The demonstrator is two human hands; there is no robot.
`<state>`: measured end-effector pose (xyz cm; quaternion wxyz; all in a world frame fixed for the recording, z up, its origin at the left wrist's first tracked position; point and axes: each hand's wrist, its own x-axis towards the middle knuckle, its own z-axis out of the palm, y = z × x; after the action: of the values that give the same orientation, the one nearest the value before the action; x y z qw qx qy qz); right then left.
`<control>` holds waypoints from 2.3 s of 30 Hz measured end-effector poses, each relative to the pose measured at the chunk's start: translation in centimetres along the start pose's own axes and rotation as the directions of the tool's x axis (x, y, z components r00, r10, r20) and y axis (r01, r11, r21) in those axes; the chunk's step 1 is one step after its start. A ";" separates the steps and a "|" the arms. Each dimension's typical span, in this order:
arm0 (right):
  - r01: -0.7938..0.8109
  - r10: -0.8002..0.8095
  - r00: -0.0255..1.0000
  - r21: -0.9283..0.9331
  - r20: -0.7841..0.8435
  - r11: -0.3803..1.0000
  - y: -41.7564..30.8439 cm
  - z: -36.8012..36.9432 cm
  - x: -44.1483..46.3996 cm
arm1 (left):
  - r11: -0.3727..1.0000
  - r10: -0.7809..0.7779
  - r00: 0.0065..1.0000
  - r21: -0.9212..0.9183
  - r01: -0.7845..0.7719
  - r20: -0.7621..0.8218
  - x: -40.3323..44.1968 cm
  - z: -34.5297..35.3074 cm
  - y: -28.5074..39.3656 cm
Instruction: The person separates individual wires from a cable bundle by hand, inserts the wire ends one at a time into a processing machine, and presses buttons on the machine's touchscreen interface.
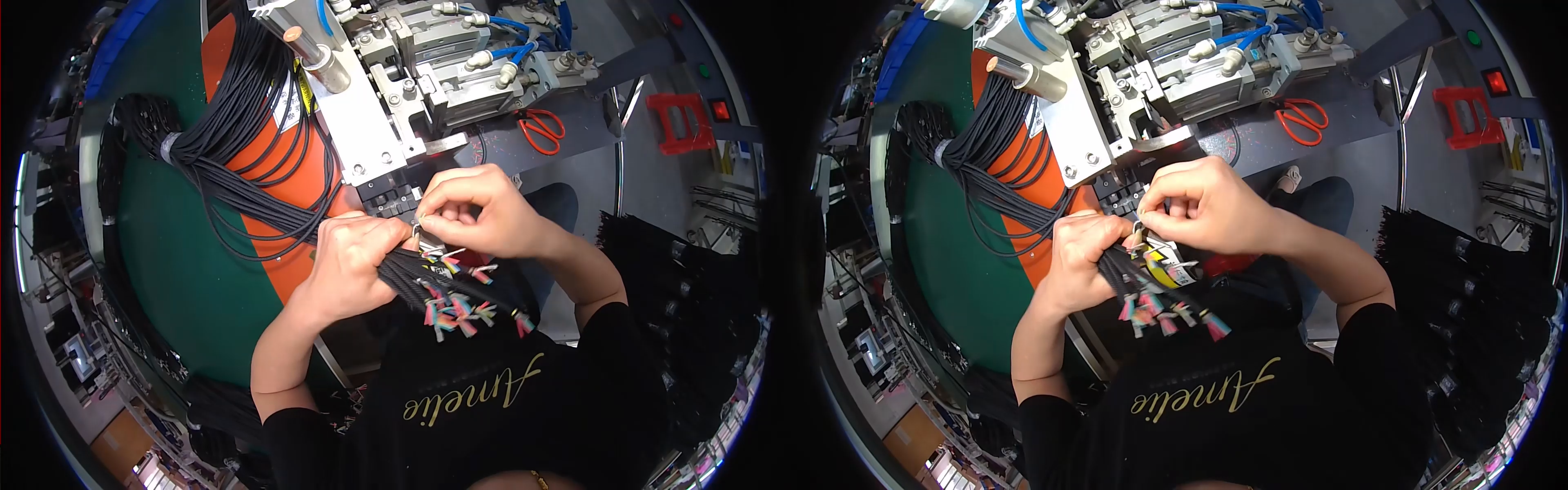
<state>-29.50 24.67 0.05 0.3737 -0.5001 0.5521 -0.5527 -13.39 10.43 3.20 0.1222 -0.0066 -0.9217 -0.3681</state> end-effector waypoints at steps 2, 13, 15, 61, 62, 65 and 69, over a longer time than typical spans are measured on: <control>0.215 -0.277 0.957 -0.427 -0.089 0.878 -0.1 0.9 -0.1 | 0.984 -0.013 0.998 0.177 0.023 -0.058 -0.2 0.8 0.6; 0.167 -0.248 0.968 -0.666 -0.028 0.727 0.5 0.2 0.2 | 0.918 0.019 0.998 0.397 0.007 -0.061 -0.7 1.2 0.5; 0.168 -0.266 0.963 -0.683 -0.040 0.711 0.7 0.3 0.2 | 0.927 0.011 0.998 0.374 0.012 -0.059 -0.6 1.2 0.5; 0.022 -0.028 0.999 0.176 0.027 0.984 0.7 0.5 -0.1 | 0.986 -0.001 0.987 0.164 0.028 -0.160 -2.2 -0.4 -0.3; -0.049 0.041 0.998 0.269 0.037 0.962 0.4 0.5 -0.1 | 0.985 0.002 0.988 0.173 0.026 -0.157 -2.3 -0.5 -0.3; 0.045 -0.044 0.999 0.359 -0.011 0.932 0.3 1.0 -0.1 | 0.983 -0.012 0.987 0.179 0.042 -0.163 -2.4 -0.3 -0.1; -0.140 0.179 0.984 0.507 -0.029 0.851 0.5 1.6 -0.6 | 0.989 0.066 0.973 0.143 -0.035 -0.221 -1.9 0.5 -0.2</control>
<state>-27.86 24.77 -0.67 0.5145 -0.3171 0.4422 -0.6627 -11.63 10.78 2.25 0.2351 0.0202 -0.9247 -0.2986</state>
